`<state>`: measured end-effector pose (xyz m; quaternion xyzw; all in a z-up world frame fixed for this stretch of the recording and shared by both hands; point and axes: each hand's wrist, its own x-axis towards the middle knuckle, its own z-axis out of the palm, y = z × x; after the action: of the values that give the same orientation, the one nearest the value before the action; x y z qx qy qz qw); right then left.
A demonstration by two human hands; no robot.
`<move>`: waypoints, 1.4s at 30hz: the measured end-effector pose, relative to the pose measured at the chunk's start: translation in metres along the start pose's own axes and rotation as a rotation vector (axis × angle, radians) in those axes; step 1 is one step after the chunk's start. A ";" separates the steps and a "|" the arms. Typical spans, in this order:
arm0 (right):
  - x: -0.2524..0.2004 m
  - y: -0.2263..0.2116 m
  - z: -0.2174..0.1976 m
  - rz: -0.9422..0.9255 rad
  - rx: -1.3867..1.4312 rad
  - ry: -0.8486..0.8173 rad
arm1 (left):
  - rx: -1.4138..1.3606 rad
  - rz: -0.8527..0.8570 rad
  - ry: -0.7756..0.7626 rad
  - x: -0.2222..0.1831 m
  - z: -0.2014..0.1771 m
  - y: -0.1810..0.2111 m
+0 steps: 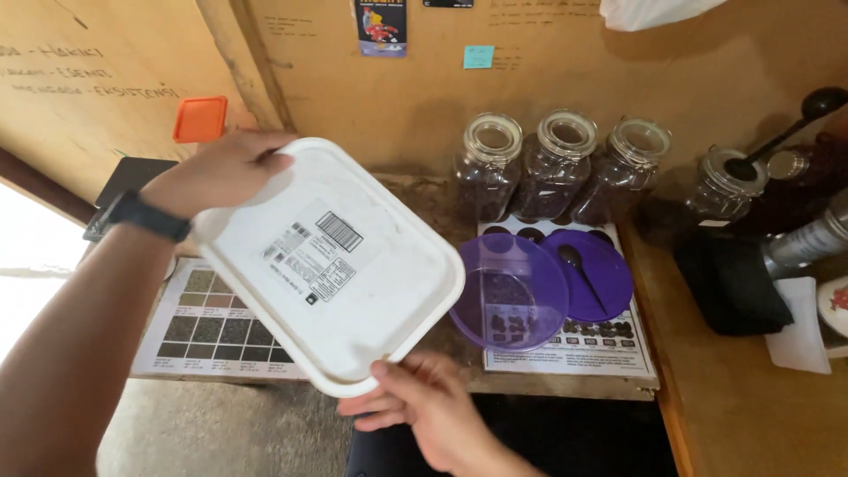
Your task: Scooping ground coffee from a large storage container into a smaller bowl using a metal scoop.
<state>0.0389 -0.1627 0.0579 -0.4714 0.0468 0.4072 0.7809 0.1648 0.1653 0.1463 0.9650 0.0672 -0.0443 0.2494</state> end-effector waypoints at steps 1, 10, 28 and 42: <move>-0.004 0.005 0.006 0.010 0.038 -0.058 | 0.131 0.054 -0.045 0.012 0.002 0.007; 0.030 0.056 0.048 0.012 0.221 0.154 | 0.241 0.257 -0.247 0.098 0.061 0.031; 0.081 0.067 0.056 -0.088 0.007 0.118 | 0.171 0.403 -0.035 0.147 0.128 0.013; 0.093 0.075 0.042 -0.165 -0.025 0.147 | 0.086 0.351 0.100 0.141 0.132 0.023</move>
<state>0.0365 -0.0581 -0.0140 -0.5121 0.0597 0.3063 0.8002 0.3004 0.0962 0.0249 0.9727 -0.0920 0.0449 0.2082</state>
